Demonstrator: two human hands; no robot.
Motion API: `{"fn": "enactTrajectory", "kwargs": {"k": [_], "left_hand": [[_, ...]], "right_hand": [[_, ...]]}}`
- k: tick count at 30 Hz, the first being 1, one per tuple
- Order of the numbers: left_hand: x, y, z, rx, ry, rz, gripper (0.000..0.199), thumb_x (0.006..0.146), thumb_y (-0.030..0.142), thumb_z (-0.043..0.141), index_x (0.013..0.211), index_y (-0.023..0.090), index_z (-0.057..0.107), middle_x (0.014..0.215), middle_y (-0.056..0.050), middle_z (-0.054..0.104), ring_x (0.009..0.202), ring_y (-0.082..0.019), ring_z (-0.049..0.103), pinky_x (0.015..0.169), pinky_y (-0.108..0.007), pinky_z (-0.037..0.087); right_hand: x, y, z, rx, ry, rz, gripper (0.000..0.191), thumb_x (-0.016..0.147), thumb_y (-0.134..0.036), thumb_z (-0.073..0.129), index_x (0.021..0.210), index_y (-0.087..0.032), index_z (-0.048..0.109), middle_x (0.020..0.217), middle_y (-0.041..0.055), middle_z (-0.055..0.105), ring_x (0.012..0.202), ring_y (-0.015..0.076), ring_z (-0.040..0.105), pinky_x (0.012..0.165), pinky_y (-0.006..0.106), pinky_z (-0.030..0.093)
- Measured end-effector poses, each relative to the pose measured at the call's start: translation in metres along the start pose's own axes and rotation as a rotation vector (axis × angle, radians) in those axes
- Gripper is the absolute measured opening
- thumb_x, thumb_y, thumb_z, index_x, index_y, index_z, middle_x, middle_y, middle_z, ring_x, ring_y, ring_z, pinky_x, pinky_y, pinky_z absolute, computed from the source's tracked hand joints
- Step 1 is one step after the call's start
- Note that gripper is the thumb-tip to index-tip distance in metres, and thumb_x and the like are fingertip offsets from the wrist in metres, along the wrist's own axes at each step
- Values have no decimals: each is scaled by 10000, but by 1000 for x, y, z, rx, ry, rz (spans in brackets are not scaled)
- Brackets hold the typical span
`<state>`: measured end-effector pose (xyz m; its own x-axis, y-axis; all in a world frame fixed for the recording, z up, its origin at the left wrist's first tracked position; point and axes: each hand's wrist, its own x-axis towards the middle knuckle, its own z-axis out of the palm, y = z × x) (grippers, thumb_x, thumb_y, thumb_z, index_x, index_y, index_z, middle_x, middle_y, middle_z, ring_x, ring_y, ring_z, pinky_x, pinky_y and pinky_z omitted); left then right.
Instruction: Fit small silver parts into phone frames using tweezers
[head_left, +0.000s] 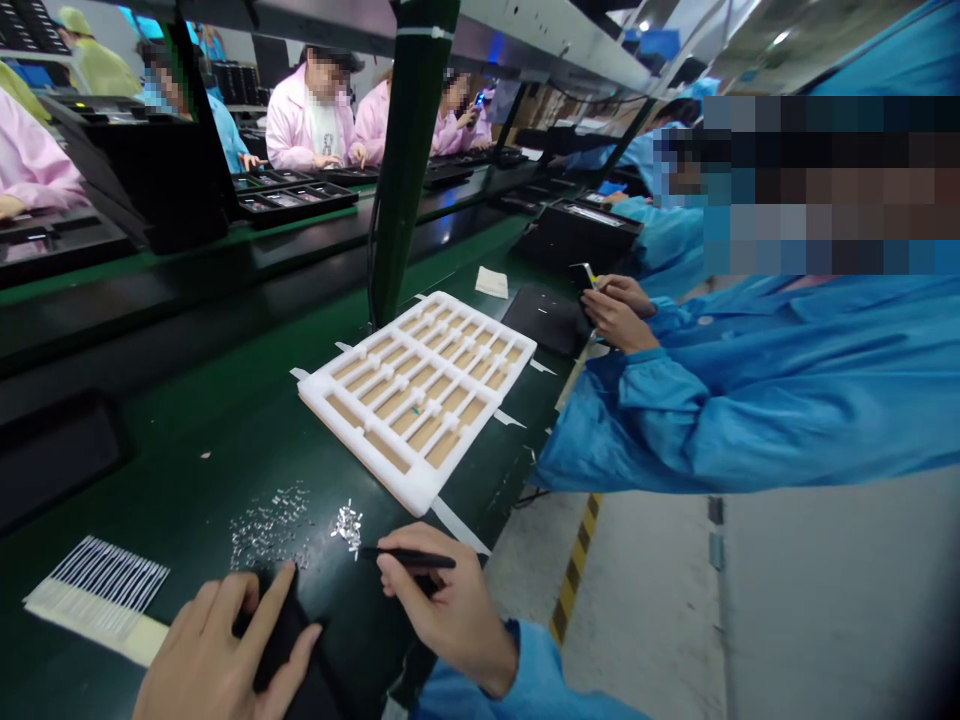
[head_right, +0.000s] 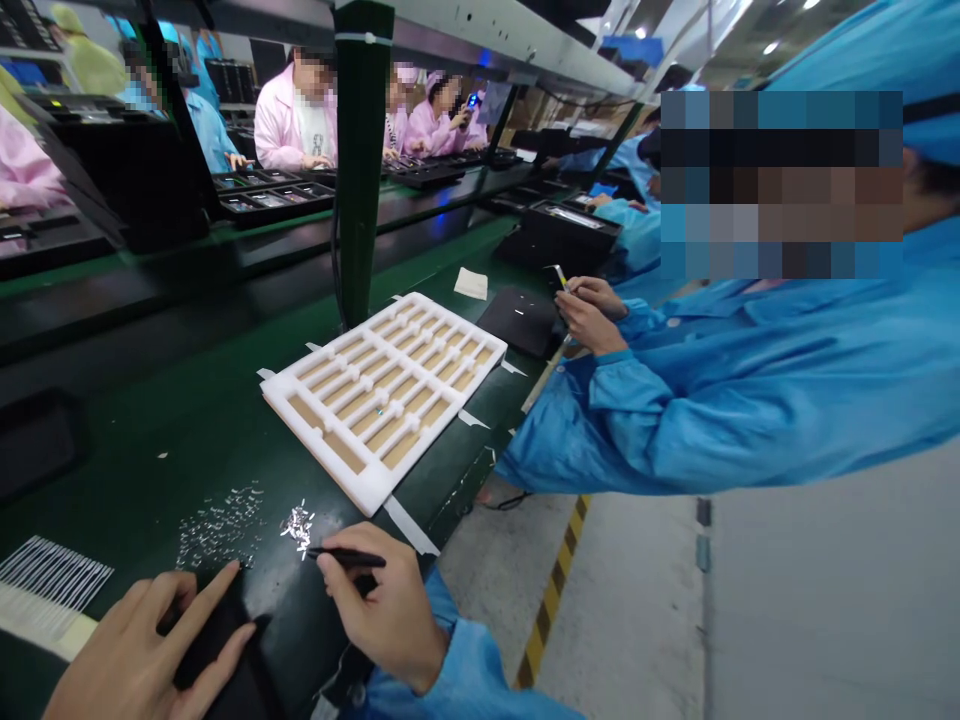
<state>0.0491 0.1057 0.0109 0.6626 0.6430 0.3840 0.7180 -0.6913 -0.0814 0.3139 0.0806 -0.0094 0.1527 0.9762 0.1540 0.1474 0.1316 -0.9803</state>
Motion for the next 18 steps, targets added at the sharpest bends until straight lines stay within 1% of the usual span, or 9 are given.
{"fn": "enactTrajectory", "kwargs": {"k": [2,5,8,13,18], "left_hand": [[0,1,0,-1,14,2,436,1080,445,517,1327,124,679,916,-76,577,730,-200,595,611,-329,477],[0,2,0,-12,30,-2,443,1088,462,501,1322,130,678,919,-75,586,728,-197,596,613,-325,471],[-1,2,1,-32,26,-12,439,1089,477,501,1310,146,687,928,-77,595,737,-199,601,625,-326,461],[-4,0,5,-42,9,-35,449,1076,504,535,1340,173,686,935,-70,615,773,-208,630,658,-328,466],[-6,-1,5,-52,6,-33,448,1079,499,531,1338,173,695,940,-74,624,771,-208,625,663,-332,458]], "right_hand": [[0,-2,-2,-48,-24,-43,147,998,-267,714,999,-154,808,929,103,783,621,163,763,593,247,663],[0,-4,-2,-108,-42,-81,130,990,-230,705,995,-161,814,927,103,792,642,167,756,603,254,652],[1,-4,-2,-109,-46,-90,137,996,-228,697,1014,-167,818,941,106,796,686,181,765,628,266,656],[3,-2,-1,-103,-75,-96,124,989,-235,725,1024,-190,835,974,106,815,845,223,799,757,301,679],[2,-3,-3,-84,-73,-101,113,979,-229,747,1025,-190,842,964,101,824,863,224,808,777,291,676]]}}
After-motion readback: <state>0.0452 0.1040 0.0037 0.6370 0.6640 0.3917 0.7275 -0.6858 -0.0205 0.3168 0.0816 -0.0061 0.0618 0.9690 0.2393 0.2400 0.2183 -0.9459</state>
